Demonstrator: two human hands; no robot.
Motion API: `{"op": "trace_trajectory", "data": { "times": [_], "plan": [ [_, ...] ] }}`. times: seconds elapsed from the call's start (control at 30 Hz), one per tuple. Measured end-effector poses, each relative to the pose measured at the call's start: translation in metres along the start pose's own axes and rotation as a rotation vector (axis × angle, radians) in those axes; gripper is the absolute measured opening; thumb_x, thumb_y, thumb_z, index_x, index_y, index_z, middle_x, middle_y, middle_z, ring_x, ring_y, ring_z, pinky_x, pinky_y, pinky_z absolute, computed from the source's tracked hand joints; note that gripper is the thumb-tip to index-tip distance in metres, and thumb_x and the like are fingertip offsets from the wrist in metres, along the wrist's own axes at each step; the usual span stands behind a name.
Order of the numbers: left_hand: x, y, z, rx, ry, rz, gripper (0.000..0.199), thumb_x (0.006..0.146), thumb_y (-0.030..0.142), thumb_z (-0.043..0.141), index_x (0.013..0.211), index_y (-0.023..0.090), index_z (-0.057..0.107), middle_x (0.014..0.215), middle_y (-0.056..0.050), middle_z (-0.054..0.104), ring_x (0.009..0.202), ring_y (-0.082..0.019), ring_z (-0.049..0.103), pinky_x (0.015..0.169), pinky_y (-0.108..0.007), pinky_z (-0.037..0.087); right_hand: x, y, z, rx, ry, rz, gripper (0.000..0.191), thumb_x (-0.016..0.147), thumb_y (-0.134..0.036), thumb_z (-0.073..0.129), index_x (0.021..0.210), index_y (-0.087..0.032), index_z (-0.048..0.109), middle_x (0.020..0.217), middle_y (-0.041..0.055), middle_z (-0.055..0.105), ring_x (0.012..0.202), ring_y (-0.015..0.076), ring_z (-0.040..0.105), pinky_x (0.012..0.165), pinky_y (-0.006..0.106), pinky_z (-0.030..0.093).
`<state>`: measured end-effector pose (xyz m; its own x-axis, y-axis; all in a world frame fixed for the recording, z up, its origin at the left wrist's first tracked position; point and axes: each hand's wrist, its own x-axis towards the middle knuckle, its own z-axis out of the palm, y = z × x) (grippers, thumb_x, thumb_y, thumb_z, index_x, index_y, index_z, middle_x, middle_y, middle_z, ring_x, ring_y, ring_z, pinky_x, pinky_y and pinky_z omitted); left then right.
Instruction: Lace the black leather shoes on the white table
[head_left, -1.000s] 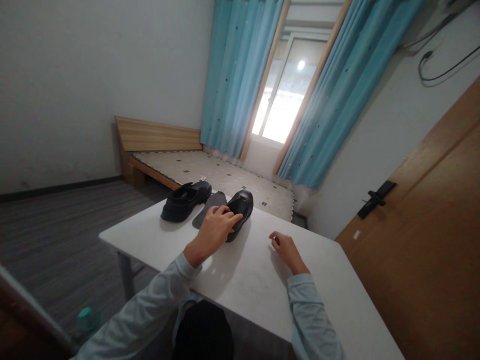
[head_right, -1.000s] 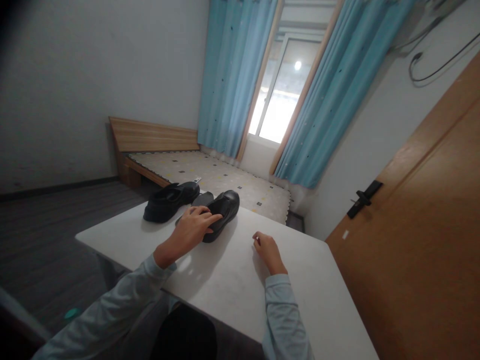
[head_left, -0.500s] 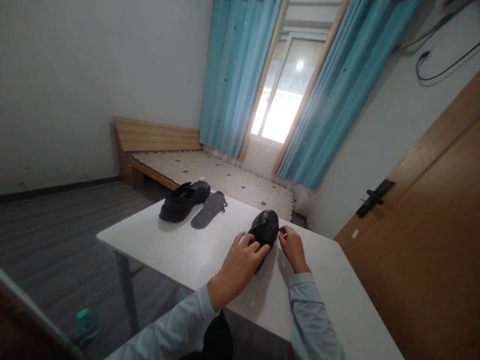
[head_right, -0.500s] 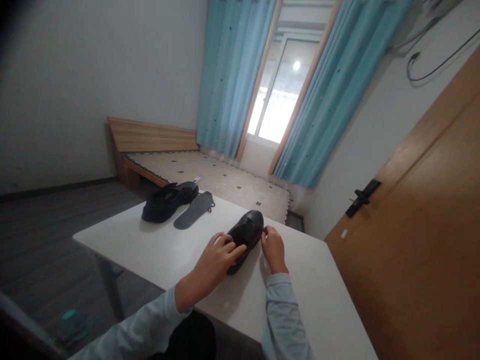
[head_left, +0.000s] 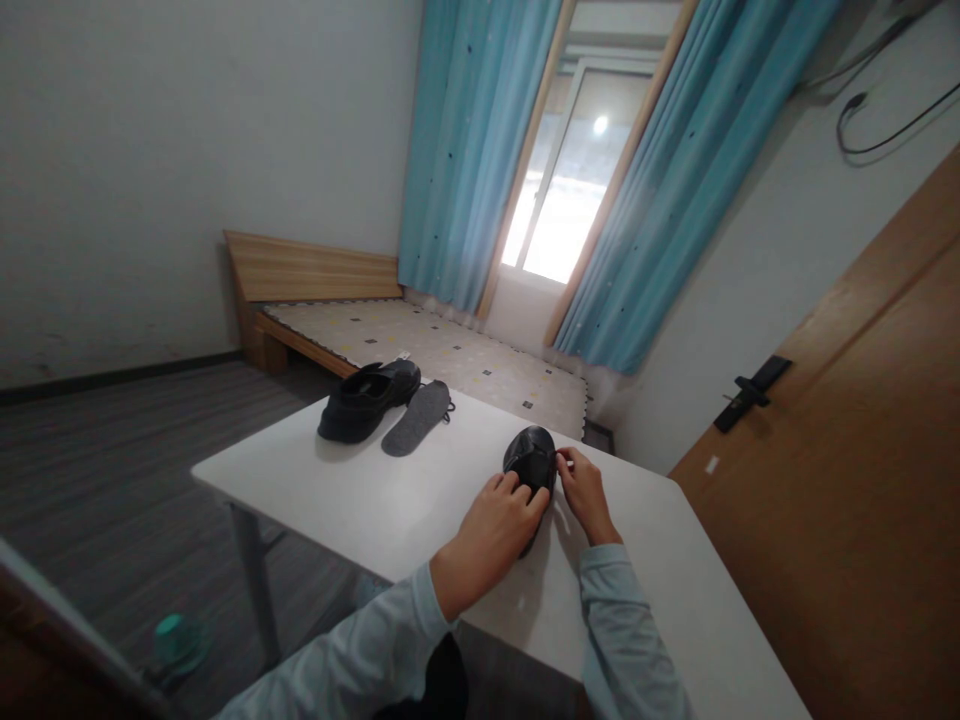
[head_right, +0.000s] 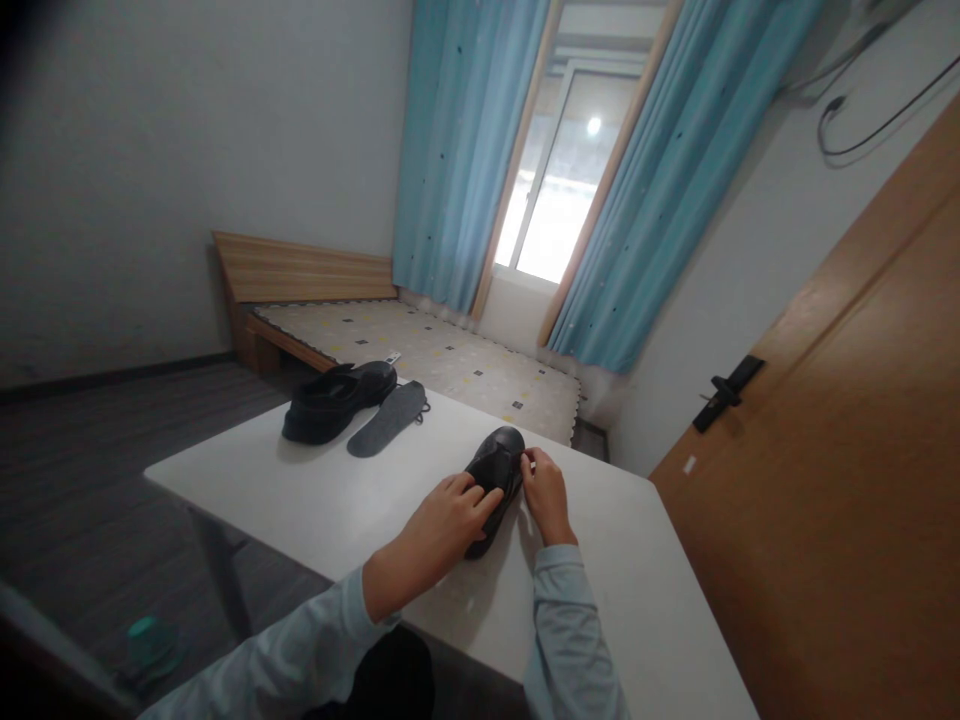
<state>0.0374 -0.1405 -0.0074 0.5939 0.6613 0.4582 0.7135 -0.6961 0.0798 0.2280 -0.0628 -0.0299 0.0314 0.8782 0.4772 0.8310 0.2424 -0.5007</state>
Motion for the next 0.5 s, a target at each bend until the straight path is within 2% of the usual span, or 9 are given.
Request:
{"op": "trace_trajectory", "data": {
  "times": [0.13, 0.27, 0.37, 0.5],
  "plan": [
    [0.001, -0.009, -0.010, -0.050, -0.037, 0.065, 0.039, 0.075, 0.027, 0.068, 0.109, 0.017, 0.053, 0.093, -0.007, 0.064, 0.093, -0.026, 0.057, 0.079, -0.037, 0.046, -0.001, -0.002, -0.002, -0.018, -0.004, -0.006, 0.037, 0.088, -0.044, 0.036, 0.086, -0.017, 0.061, 0.084, 0.0098, 0.067, 0.075, 0.0222, 0.062, 0.072, 0.033, 0.045],
    [0.000, -0.028, -0.031, -0.224, -0.086, 0.113, 0.032, 0.080, 0.025, 0.062, 0.111, 0.020, 0.056, 0.099, -0.005, 0.066, 0.090, -0.020, 0.061, 0.076, -0.028, 0.047, -0.003, -0.007, -0.007, 0.001, -0.016, 0.017, 0.040, 0.088, -0.050, 0.036, 0.085, -0.019, 0.061, 0.083, 0.0082, 0.067, 0.072, 0.0207, 0.062, 0.070, 0.032, 0.045],
    [0.000, -0.046, -0.041, -0.375, -0.065, 0.125, 0.024, 0.085, 0.023, 0.056, 0.109, 0.021, 0.059, 0.104, -0.004, 0.066, 0.089, -0.016, 0.063, 0.078, -0.025, 0.046, -0.003, -0.010, -0.009, 0.013, -0.019, 0.033, 0.043, 0.087, -0.053, 0.037, 0.087, -0.019, 0.062, 0.086, 0.0082, 0.067, 0.073, 0.0204, 0.062, 0.072, 0.032, 0.045],
    [0.006, -0.077, -0.037, -0.461, 0.016, 0.117, 0.018, 0.087, 0.025, 0.051, 0.099, 0.019, 0.063, 0.098, -0.004, 0.068, 0.091, -0.014, 0.062, 0.083, -0.024, 0.045, -0.002, -0.011, -0.009, 0.072, -0.020, 0.033, 0.045, 0.085, -0.056, 0.040, 0.093, -0.018, 0.062, 0.091, 0.0093, 0.067, 0.075, 0.0211, 0.062, 0.073, 0.034, 0.047]
  ]
}}
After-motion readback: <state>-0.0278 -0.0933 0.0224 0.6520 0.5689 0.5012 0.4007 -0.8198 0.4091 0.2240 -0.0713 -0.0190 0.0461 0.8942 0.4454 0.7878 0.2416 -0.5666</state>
